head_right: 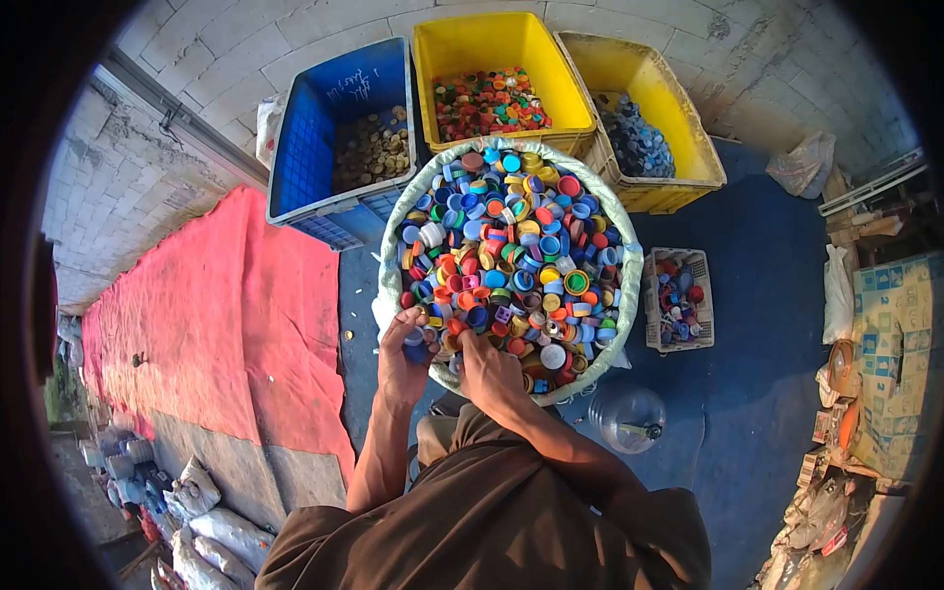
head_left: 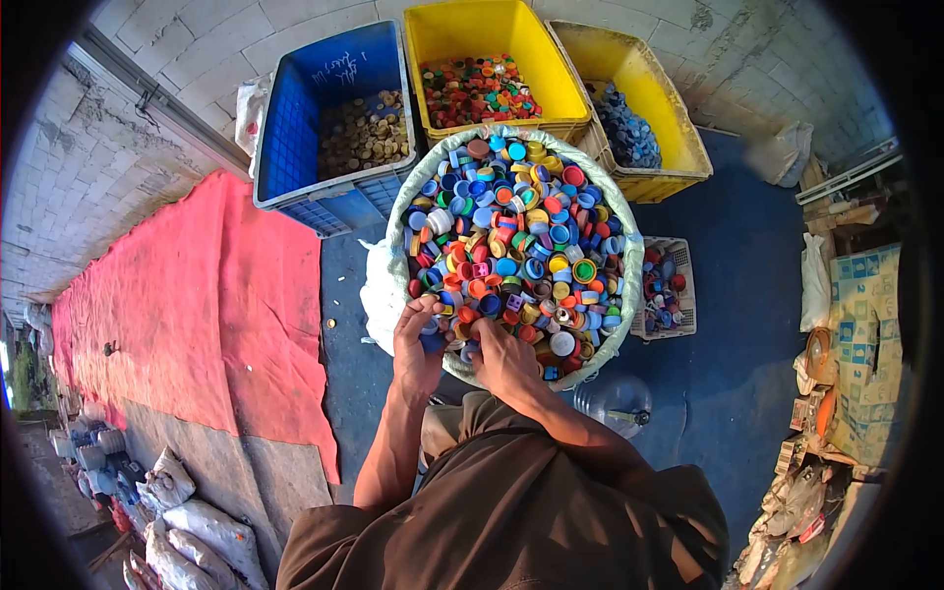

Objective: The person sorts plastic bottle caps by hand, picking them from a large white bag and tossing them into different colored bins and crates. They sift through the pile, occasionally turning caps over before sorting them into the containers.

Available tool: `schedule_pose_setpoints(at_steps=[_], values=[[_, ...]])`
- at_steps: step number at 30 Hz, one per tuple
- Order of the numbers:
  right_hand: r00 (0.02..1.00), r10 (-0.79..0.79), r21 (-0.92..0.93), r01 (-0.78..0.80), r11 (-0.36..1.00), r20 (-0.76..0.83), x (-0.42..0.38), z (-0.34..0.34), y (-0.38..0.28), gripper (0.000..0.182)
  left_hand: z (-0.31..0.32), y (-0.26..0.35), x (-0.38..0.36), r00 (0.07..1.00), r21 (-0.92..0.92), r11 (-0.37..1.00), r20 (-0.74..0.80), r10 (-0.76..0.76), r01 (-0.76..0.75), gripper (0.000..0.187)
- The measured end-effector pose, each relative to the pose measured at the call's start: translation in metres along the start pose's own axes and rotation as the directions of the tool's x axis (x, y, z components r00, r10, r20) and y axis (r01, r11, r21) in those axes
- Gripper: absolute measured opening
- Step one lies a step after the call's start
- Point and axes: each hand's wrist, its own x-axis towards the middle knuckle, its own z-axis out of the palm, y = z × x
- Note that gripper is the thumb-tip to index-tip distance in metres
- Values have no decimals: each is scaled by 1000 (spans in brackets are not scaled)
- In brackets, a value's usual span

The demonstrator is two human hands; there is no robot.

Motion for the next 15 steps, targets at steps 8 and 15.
schedule_pose_setpoints(at_steps=[8,15], values=[[940,340,751,-243,614,26,-3,-32,11,23,17,0,12,974,-63,992,204,-98,113,31],[848,482,934,-41,-356,221,-34,-70,27,18,63,-19,18,891,147,967,380,-249,208,46]])
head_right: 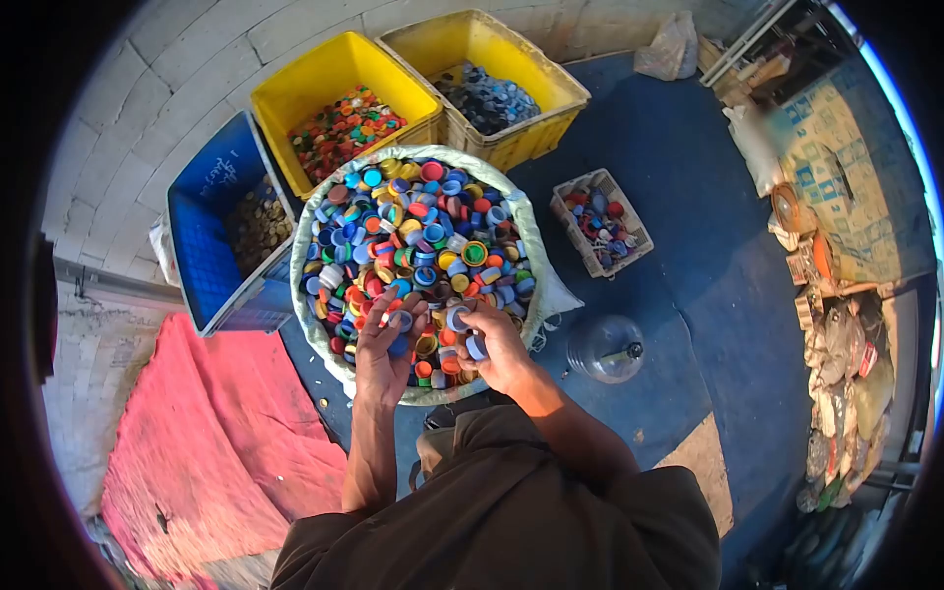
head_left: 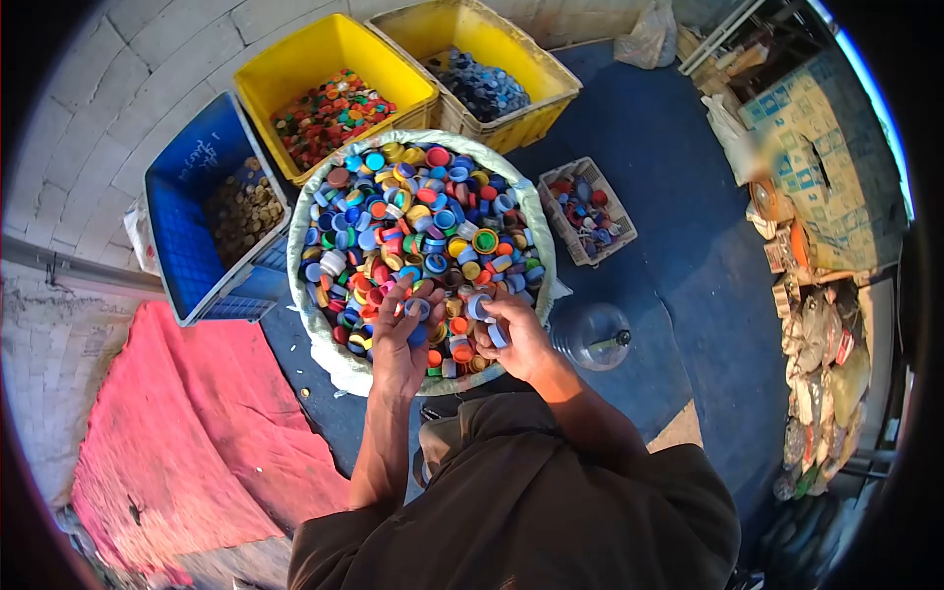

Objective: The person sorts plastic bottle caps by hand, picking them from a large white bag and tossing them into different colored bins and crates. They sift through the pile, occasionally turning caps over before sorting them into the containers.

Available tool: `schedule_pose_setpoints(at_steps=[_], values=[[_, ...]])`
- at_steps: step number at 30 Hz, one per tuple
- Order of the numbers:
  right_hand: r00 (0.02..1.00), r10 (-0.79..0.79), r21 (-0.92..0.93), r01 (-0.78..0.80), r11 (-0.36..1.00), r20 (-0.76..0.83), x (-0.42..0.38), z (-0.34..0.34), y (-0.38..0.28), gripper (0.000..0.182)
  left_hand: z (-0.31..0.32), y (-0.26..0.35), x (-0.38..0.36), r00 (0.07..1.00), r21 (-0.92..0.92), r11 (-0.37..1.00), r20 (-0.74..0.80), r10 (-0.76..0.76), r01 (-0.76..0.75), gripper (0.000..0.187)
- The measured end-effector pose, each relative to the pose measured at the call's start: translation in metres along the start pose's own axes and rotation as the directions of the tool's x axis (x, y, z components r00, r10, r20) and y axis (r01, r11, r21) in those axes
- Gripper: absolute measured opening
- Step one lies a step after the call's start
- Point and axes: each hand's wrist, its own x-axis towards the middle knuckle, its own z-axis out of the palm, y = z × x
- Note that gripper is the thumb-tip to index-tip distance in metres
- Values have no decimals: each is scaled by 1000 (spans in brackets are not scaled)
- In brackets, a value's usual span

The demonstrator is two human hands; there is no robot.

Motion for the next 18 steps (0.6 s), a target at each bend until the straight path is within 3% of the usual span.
schedule_pose_setpoints(at_steps=[3,9,14,18], values=[[997,-72,95,72,993,1,-14,-16,-10,25,24,-10,7,991,-21,998,123,-54,57,40],[959,-282,190,277,942,-5,-25,-45,-31,35,59,-41,20,965,0,977,156,-212,215,37],[948,-316,227,316,921,-38,-24,-71,-60,38,83,-68,41,956,18,975,197,-219,220,43],[937,-348,279,341,898,-23,-16,-92,-95,38,121,-92,58,974,3,978,89,-208,209,47]])
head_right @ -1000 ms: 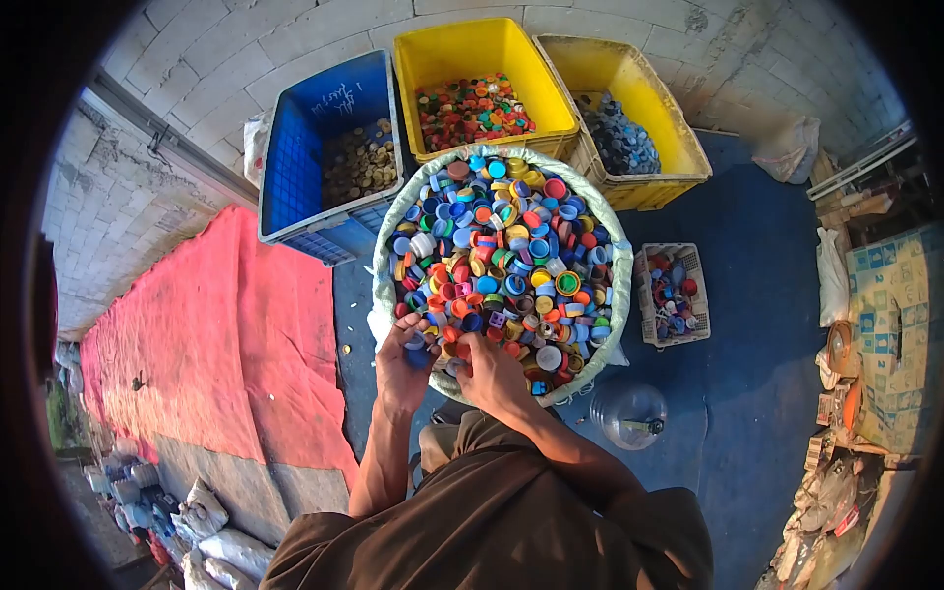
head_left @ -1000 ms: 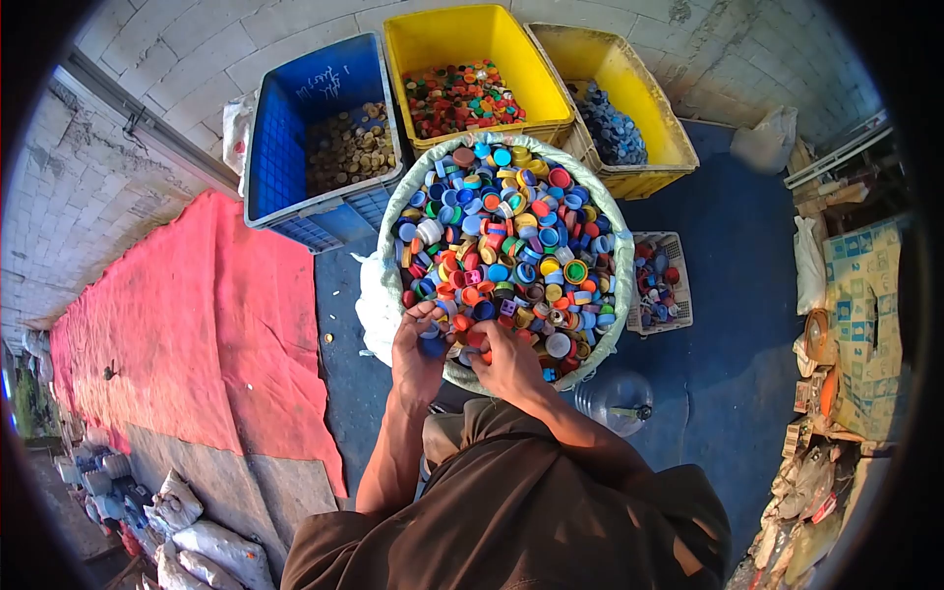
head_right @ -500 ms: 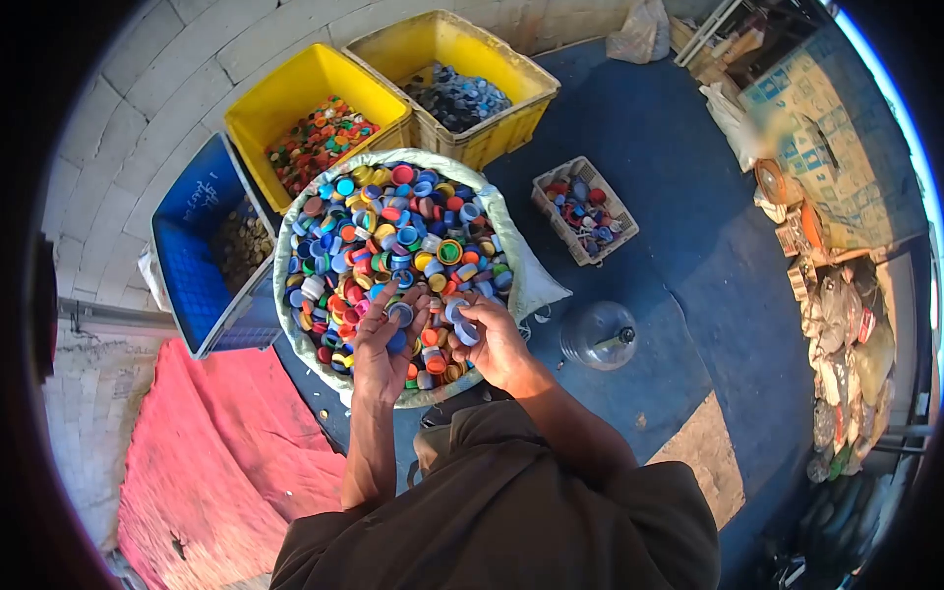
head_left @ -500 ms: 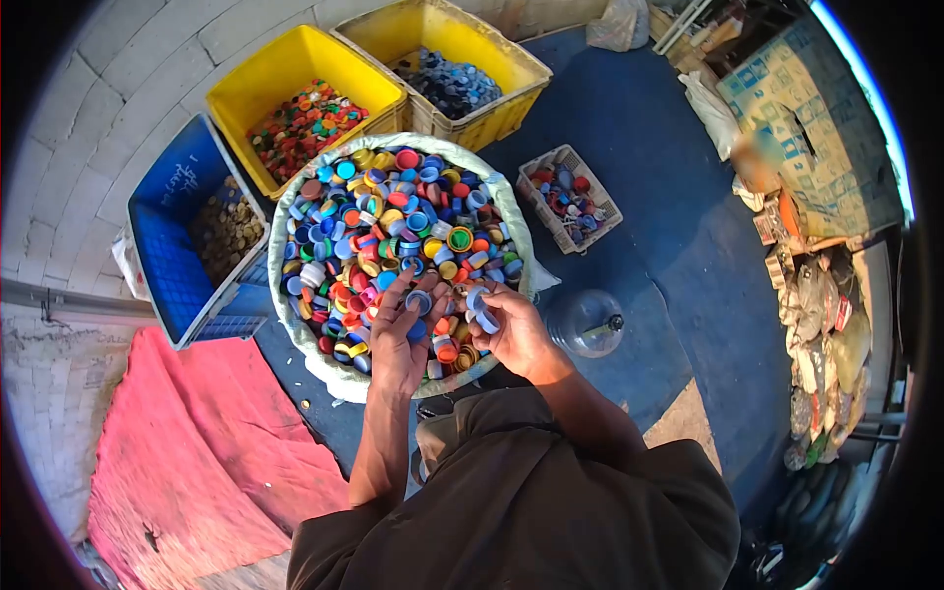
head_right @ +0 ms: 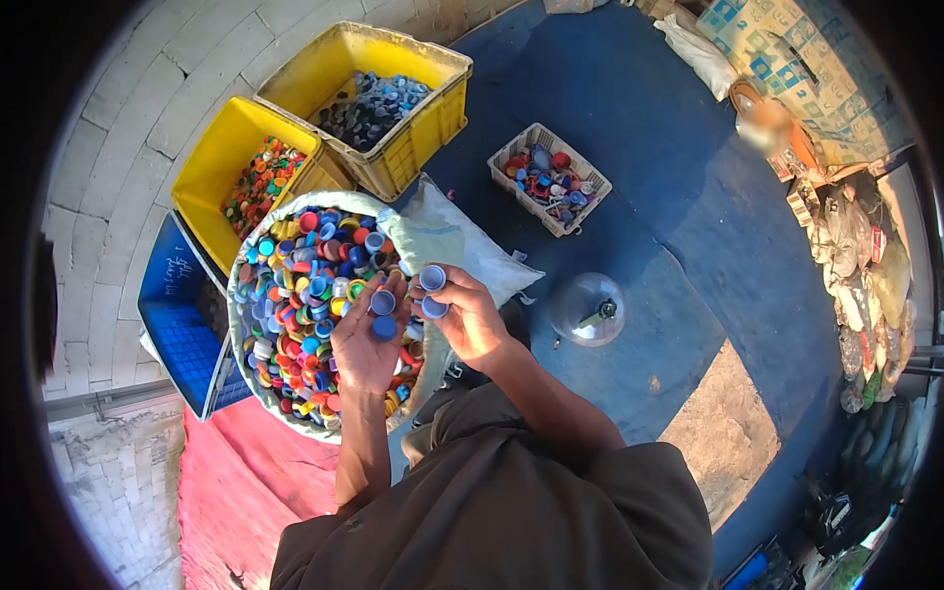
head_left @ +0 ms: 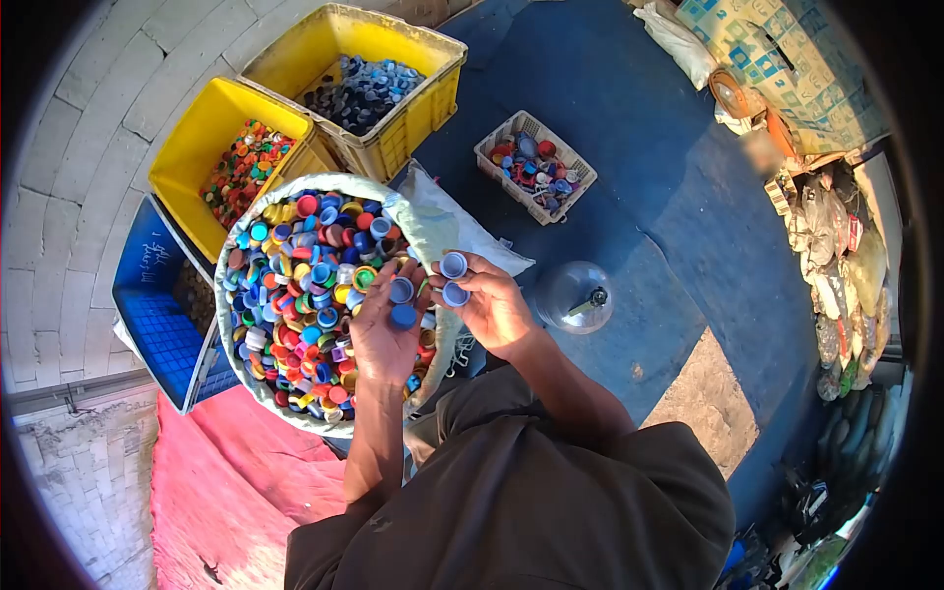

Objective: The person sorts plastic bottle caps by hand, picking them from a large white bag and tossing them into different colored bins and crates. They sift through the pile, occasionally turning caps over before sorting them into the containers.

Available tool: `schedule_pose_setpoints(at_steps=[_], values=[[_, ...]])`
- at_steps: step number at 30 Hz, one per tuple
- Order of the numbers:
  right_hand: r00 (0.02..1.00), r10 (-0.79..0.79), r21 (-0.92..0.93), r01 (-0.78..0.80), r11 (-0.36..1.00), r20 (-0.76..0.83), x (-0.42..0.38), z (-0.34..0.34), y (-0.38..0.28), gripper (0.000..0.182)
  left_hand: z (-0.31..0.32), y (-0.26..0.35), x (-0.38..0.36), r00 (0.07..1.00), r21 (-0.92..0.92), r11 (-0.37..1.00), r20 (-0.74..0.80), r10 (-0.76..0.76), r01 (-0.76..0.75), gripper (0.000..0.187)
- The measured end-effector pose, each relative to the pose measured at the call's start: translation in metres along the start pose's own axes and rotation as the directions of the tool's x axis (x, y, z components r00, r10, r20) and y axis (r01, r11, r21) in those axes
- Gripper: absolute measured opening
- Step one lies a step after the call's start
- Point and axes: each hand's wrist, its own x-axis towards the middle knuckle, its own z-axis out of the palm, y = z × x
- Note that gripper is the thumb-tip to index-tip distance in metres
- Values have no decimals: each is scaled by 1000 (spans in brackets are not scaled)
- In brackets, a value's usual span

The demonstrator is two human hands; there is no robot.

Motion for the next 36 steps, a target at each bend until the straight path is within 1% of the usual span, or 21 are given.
schedule_pose_setpoints(at_steps=[4,7,8,12,13,15,17,19,21,23,24,25,26,27,28,29,30,31,33,35,36], values=[[1000,-2,28,2,1000,1,29,-19,-46,43,34,-25,42,999,-11,1000,-31,9,-9,44],[1000,6,10,-6,1000,-17,52,-34,-86,45,59,-42,83,994,-83,995,-89,-63,55,48],[1000,-1,3,1,1000,-20,60,-39,-97,44,68,-46,96,989,-114,990,-113,-91,78,44],[992,-41,-5,40,999,-120,98,-59,-132,41,83,-64,153,961,-260,955,-197,-196,141,34],[983,-40,-5,40,999,-179,112,-64,-135,35,83,-65,169,948,-277,951,-240,-207,137,36],[986,-36,-37,30,999,-165,153,-79,-142,26,84,-61,206,905,-350,931,-354,-236,105,38],[991,-22,-15,20,1000,-135,198,-43,-164,14,94,-37,252,951,-351,936,-278,-136,31,43],[1000,0,60,-1,998,12,248,2,-185,10,145,6,273,962,-329,929,-262,82,-169,48],[998,-22,95,17,995,60,314,11,-184,6,148,43,293,963,-387,891,32,269,-236,68],[986,-160,-7,160,987,38,338,19,-185,4,145,71,291,959,-374,885,-165,231,-277,82],[981,-193,-36,193,981,-4,330,24,-183,6,161,80,271,913,-370,873,-367,178,-318,90],[977,-209,-72,212,975,50,319,15,-181,8,158,82,249,904,-298,876,-324,280,-379,93],[975,-211,-130,218,967,65,315,1,-175,8,145,81,229,895,-217,880,-254,367,-423,83],[985,-166,-59,169,984,55,302,-6,-169,15,129,80,208,878,-132,873,-179,445,-470,75],[990,-135,-115,130,985,-31,283,-8,-163,41,117,78,188,847,-124,844,-196,494,-522,63],[981,-117,-158,93,983,-155,270,-16,-151,50,104,75,168,814,-115,813,-211,541,-570,52],[990,-73,-210,47,977,-118,261,-31,-140,62,85,72,148,795,-79,801,-214,568,-594,39],[991,-30,-206,2,979,-131,247,-38,-129,59,60,69,131,794,-92,794,-185,580,-601,36],[991,-43,-346,-5,938,-130,226,-57,-99,54,32,58,94,746,32,768,-216,630,-639,30],[993,-96,-523,47,851,-67,197,-59,-74,47,3,49,61,723,100,764,-268,637,-637,27],[992,-124,-603,80,794,-32,184,-58,-62,44,3,47,45,686,136,757,-345,640,-638,24]])
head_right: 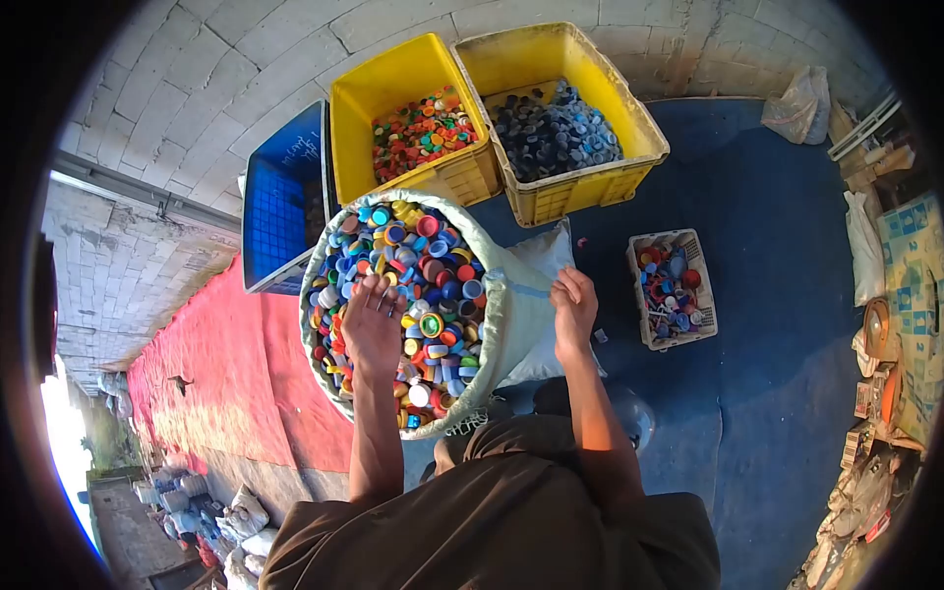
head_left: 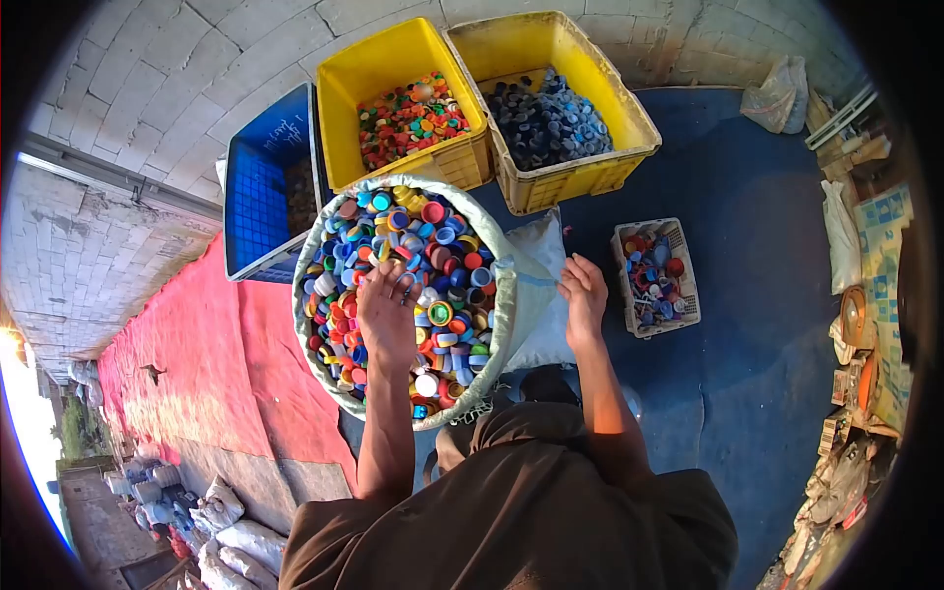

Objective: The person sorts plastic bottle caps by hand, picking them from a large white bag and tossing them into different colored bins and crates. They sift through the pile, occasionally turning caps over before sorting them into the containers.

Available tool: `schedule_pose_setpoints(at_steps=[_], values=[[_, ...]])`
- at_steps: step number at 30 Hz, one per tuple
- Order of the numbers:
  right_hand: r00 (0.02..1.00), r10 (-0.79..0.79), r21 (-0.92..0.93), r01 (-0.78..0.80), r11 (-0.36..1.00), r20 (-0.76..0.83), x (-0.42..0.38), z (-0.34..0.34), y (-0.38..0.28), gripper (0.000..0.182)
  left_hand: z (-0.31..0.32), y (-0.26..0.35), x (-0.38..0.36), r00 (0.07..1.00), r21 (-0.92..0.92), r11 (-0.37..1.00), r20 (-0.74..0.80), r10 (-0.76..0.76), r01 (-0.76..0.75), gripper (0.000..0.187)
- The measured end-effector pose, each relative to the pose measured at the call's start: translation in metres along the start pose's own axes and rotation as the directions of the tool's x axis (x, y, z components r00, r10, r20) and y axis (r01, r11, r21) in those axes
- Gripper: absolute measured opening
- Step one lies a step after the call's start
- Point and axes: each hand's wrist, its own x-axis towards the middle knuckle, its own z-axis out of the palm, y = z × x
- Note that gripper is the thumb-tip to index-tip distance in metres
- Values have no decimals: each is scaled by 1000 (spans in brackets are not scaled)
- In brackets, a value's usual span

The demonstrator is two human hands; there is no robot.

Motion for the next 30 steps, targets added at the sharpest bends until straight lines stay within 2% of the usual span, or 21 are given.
schedule_pose_setpoints(at_steps=[2,4,5,7,12,16,19,20,23,27,28,30], values=[[988,-150,-229,156,961,41,-26,18,14,38,-25,14,-15,998,41,999,-60,19,-16,20],[963,-251,-439,270,857,102,-46,38,21,36,-48,26,-27,996,111,993,-77,44,-35,19],[929,-339,-519,364,773,147,-54,49,24,37,-62,29,-31,993,50,998,-115,39,-33,11],[836,-480,-651,522,551,264,-71,68,31,39,-88,38,-40,989,57,998,-144,32,-24,10],[729,-561,-692,636,342,392,-88,110,46,39,-148,56,-55,996,156,988,-87,30,-16,8],[752,-512,-769,591,245,415,-84,128,52,38,-171,74,-60,996,239,970,-88,-16,37,8],[731,-469,-736,641,219,497,-76,137,42,40,-183,82,-56,996,271,961,-83,-26,47,8],[707,-462,-745,653,136,535,-73,139,41,43,-185,84,-54,997,279,959,-79,-26,47,8],[656,-433,-698,712,80,619,-61,149,32,45,-182,87,-50,998,325,945,-64,-9,29,9],[668,-314,-678,729,95,675,-47,158,23,49,-175,88,-50,998,357,934,-62,22,2,10],[710,-230,-701,700,136,665,-47,160,19,48,-173,87,-51,997,362,932,-68,30,-3,11],[705,-190,-708,703,66,683,-45,162,17,49,-174,81,-55,996,355,934,-91,6,27,11]])
